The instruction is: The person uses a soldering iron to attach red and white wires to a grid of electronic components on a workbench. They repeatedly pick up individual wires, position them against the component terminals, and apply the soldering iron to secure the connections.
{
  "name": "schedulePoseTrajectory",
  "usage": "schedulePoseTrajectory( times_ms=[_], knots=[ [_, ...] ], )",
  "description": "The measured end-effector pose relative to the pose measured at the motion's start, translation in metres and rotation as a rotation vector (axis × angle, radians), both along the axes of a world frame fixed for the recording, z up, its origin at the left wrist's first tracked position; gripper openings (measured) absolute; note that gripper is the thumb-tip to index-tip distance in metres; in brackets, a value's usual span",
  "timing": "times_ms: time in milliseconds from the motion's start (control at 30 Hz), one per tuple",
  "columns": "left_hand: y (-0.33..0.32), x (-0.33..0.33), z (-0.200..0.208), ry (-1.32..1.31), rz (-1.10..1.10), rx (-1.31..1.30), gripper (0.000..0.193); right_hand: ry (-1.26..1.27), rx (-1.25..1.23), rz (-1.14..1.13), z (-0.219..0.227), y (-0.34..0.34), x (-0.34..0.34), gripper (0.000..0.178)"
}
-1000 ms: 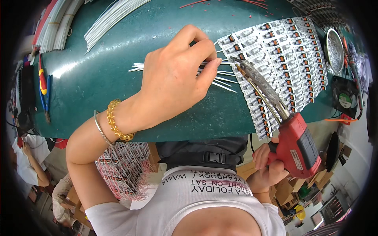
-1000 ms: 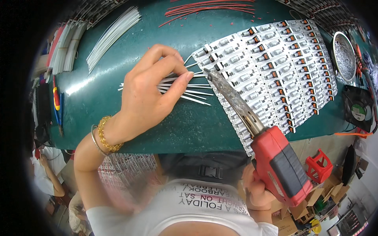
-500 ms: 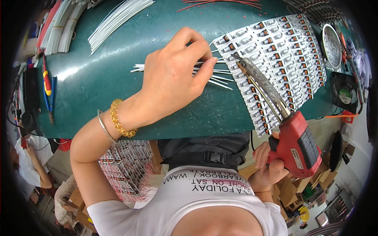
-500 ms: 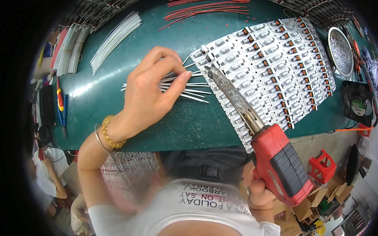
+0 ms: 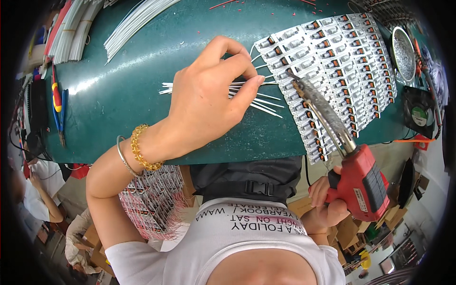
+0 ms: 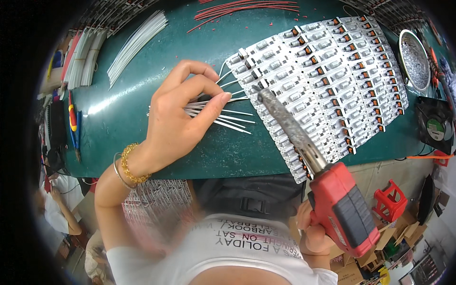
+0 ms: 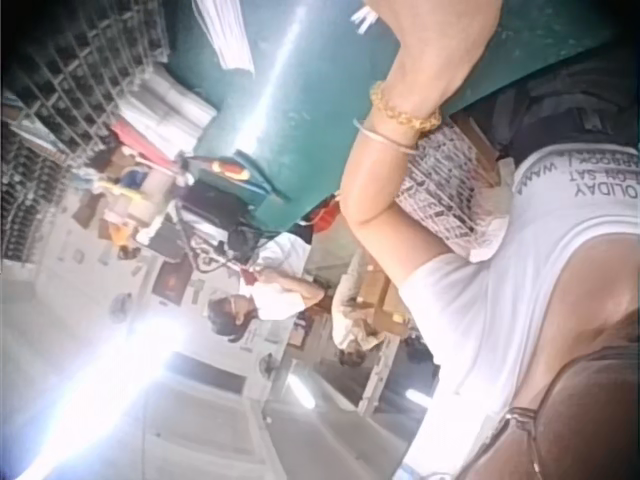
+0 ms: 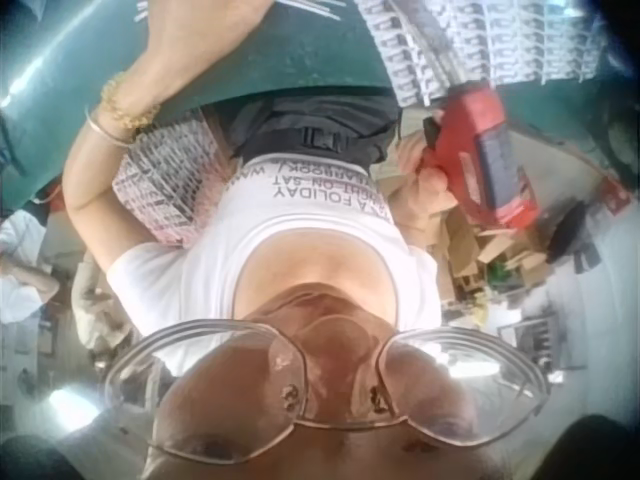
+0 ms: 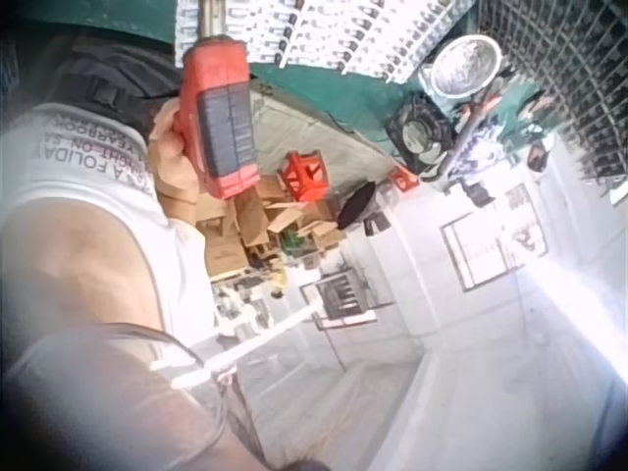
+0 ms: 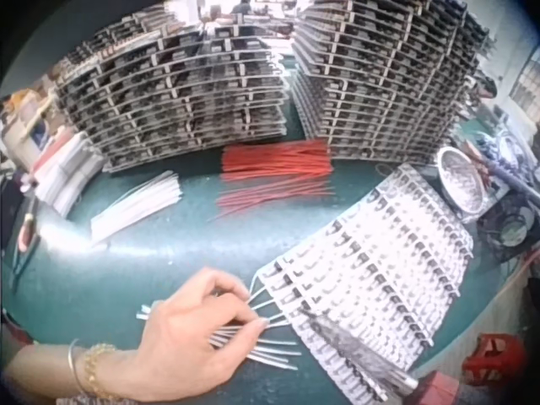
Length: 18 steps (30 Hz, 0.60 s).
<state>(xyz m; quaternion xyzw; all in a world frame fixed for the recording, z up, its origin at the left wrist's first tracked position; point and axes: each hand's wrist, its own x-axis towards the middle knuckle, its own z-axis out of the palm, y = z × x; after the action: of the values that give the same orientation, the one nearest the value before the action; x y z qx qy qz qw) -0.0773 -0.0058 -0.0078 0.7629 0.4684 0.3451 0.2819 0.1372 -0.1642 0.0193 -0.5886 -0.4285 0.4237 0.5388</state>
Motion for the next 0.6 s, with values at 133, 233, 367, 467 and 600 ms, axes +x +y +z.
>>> schedulePoseTrajectory(
  times_ms=[133,233,367,467,600],
  knots=[
    [-0.001,0.001,0.001,0.035,-0.003,-0.012,0.008,-0.025,-0.041,0.019,-0.002,0.000,-0.002,0.075],
    [-0.001,0.002,0.001,0.043,0.000,-0.003,0.008,-0.083,-0.041,-0.027,-0.009,-0.008,0.001,0.072],
    [-0.001,0.002,0.000,0.043,0.009,0.003,0.008,-0.131,-0.064,-0.016,-0.005,-0.008,0.002,0.073],
    [-0.001,0.004,0.000,0.036,0.008,0.035,0.009,-0.076,-0.027,-0.001,0.004,0.002,-0.008,0.075],
    [-0.001,0.003,0.001,0.051,0.007,0.022,0.008,-0.010,-0.011,0.029,0.004,0.002,-0.002,0.078]
  ],
)
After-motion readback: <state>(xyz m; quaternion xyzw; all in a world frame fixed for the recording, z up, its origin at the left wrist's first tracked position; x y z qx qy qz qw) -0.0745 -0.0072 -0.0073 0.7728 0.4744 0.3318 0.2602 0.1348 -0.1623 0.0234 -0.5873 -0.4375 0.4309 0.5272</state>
